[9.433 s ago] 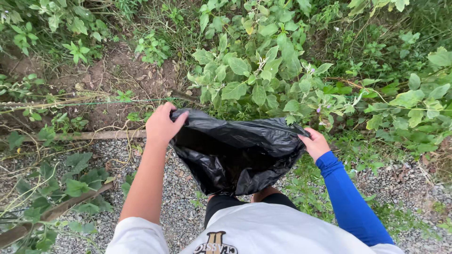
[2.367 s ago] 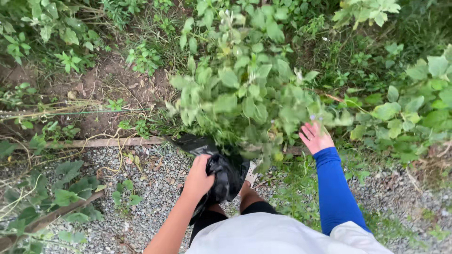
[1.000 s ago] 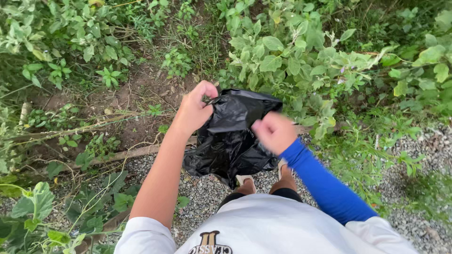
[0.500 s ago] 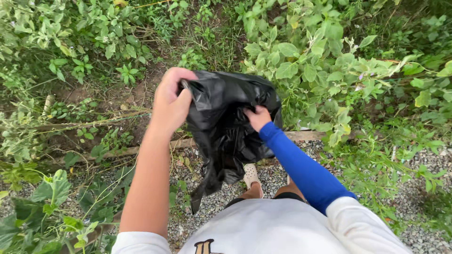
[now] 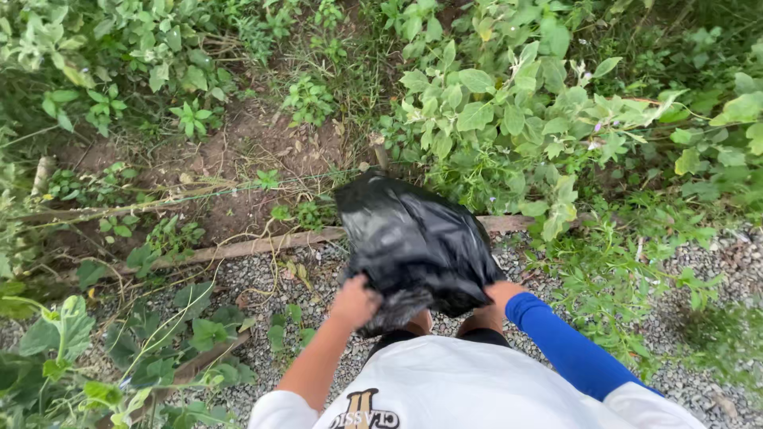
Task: The person walks from a patio area to a garden bed while holding a black plastic bag. They open the bag and begin picking green leafy plants from the garden, placing them inside the bag. The person continues to gather more plants and put them into the bag throughout the clip.
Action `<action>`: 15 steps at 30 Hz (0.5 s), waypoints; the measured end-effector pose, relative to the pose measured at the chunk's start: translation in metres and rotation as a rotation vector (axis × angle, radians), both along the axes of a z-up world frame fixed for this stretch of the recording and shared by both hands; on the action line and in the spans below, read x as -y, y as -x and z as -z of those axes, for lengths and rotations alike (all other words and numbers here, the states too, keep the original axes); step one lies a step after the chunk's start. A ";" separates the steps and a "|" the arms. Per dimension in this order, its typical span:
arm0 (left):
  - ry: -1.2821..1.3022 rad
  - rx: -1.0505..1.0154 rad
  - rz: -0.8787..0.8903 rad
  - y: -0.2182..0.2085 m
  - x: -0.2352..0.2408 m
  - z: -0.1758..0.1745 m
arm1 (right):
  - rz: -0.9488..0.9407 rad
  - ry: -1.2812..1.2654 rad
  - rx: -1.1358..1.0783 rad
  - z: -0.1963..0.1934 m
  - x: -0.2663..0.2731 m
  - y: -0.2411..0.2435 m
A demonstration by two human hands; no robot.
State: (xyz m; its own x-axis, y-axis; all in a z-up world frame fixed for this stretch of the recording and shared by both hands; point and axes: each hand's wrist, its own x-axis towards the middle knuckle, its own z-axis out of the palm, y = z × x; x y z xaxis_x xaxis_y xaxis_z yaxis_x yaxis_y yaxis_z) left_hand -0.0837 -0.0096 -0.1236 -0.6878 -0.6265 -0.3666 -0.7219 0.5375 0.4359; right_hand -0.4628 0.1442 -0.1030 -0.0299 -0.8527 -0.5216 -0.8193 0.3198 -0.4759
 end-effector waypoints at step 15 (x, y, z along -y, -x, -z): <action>0.272 -1.055 -0.522 0.077 0.106 -0.255 | 0.656 1.105 -0.195 -0.270 0.014 0.062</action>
